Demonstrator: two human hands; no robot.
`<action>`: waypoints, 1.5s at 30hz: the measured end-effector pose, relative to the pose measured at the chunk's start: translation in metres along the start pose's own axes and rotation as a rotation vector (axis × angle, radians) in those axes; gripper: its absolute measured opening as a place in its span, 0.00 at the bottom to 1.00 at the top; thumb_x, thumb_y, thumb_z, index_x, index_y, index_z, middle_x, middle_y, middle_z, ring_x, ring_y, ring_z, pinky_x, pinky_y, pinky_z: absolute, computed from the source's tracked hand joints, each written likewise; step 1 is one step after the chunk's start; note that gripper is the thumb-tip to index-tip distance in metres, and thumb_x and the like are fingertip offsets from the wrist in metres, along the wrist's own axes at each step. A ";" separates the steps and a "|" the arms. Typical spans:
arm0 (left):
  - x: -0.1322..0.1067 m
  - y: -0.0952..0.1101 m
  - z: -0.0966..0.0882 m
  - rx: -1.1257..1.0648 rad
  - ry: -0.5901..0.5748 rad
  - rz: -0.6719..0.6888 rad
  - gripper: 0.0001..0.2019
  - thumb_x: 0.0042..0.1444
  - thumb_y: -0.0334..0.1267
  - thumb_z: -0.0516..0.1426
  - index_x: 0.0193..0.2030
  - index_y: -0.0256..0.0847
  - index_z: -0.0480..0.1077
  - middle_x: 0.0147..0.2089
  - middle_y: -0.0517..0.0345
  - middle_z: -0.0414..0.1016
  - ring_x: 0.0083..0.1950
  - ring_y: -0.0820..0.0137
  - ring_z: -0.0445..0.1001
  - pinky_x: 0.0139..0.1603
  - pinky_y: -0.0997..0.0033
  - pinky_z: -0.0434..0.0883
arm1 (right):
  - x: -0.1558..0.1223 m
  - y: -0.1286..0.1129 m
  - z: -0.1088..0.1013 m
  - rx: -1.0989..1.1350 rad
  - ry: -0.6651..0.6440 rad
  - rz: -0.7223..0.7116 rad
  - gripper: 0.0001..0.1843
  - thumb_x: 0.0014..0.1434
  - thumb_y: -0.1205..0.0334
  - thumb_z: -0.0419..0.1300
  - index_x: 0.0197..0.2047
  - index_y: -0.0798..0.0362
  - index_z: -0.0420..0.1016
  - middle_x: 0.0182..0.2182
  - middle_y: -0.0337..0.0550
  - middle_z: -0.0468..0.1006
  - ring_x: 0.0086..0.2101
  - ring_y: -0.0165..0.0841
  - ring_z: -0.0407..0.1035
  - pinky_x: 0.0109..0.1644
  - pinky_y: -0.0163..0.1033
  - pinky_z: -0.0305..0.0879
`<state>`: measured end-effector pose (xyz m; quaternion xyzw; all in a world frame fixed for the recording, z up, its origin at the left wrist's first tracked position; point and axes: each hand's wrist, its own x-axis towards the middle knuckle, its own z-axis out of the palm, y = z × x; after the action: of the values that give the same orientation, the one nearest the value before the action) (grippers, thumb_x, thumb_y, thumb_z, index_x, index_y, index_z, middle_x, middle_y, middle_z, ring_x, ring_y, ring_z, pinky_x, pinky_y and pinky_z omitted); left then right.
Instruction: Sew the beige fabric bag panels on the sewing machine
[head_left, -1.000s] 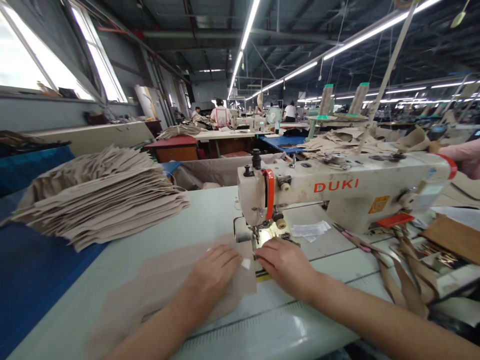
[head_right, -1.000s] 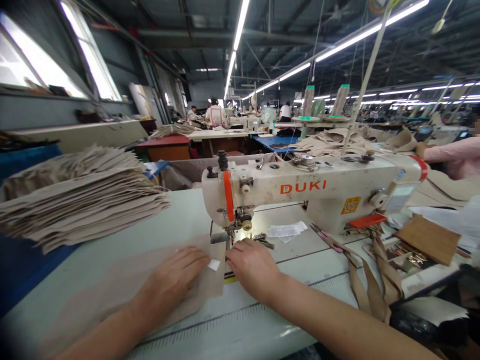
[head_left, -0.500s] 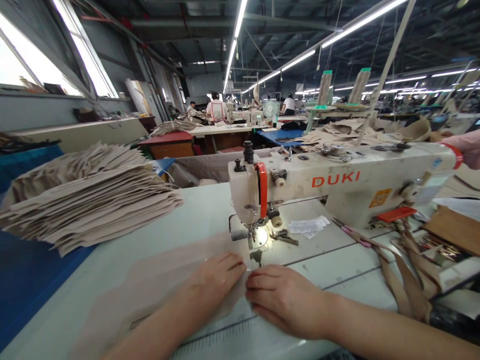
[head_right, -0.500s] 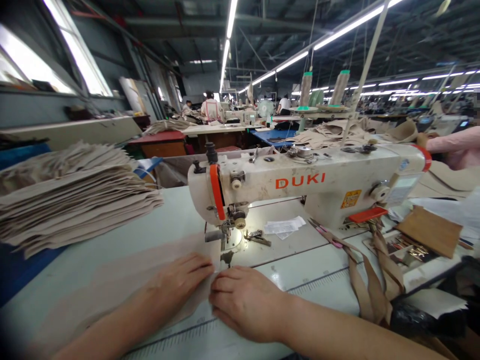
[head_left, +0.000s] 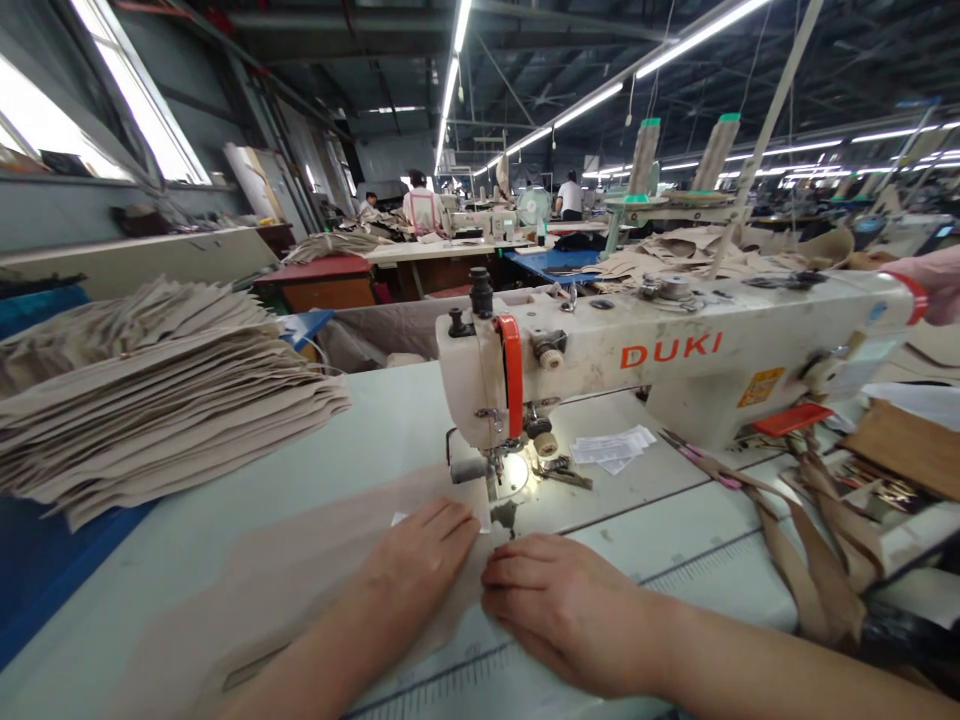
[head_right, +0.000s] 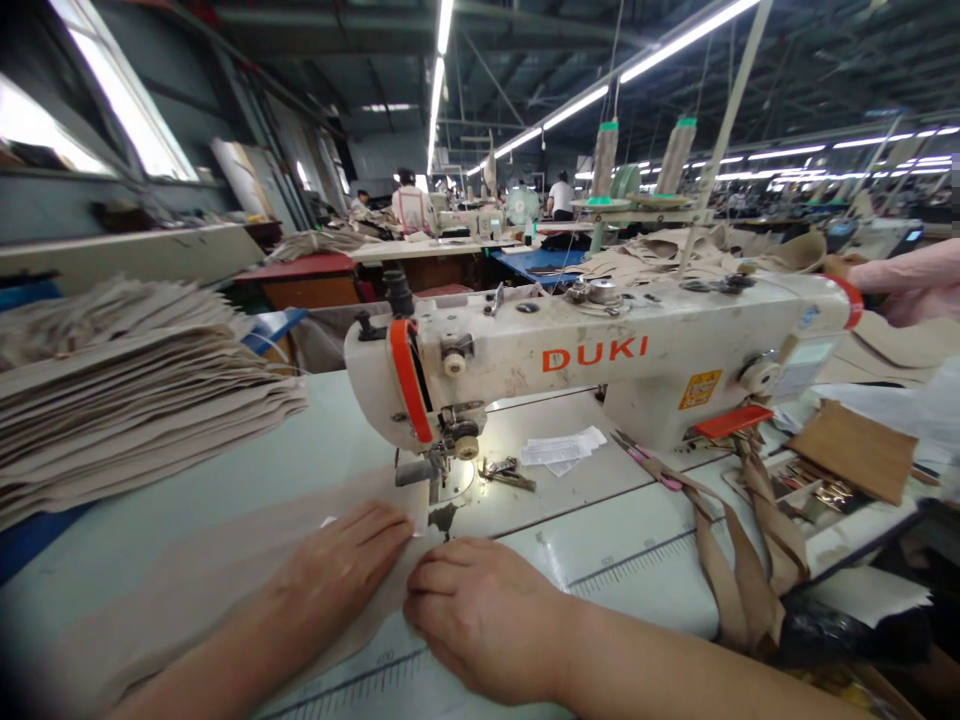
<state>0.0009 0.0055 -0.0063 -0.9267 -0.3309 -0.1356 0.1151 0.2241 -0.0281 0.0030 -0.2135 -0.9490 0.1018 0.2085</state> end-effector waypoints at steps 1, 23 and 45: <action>-0.001 0.000 0.001 0.003 0.014 0.004 0.14 0.57 0.19 0.50 0.42 0.38 0.70 0.41 0.54 0.76 0.42 0.63 0.74 0.44 0.62 0.74 | 0.000 0.000 0.000 -0.001 0.002 0.000 0.13 0.67 0.67 0.52 0.50 0.58 0.74 0.47 0.49 0.78 0.49 0.36 0.69 0.58 0.40 0.64; -0.005 0.008 -0.010 0.030 0.005 -0.011 0.17 0.63 0.27 0.46 0.51 0.36 0.72 0.48 0.48 0.78 0.47 0.62 0.76 0.47 0.63 0.76 | 0.028 0.028 -0.016 -0.195 -0.053 0.176 0.09 0.66 0.65 0.55 0.42 0.56 0.76 0.37 0.46 0.77 0.40 0.38 0.68 0.48 0.41 0.66; 0.021 0.001 0.011 0.040 0.094 -0.029 0.18 0.67 0.35 0.46 0.55 0.31 0.73 0.51 0.44 0.79 0.51 0.59 0.77 0.51 0.57 0.76 | 0.029 0.053 -0.016 -0.361 -0.072 0.214 0.07 0.66 0.69 0.55 0.40 0.57 0.75 0.36 0.46 0.76 0.37 0.35 0.67 0.43 0.39 0.63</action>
<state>0.0191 0.0205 -0.0103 -0.9120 -0.3413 -0.1740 0.1470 0.2262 0.0334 0.0131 -0.3433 -0.9305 -0.0408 0.1207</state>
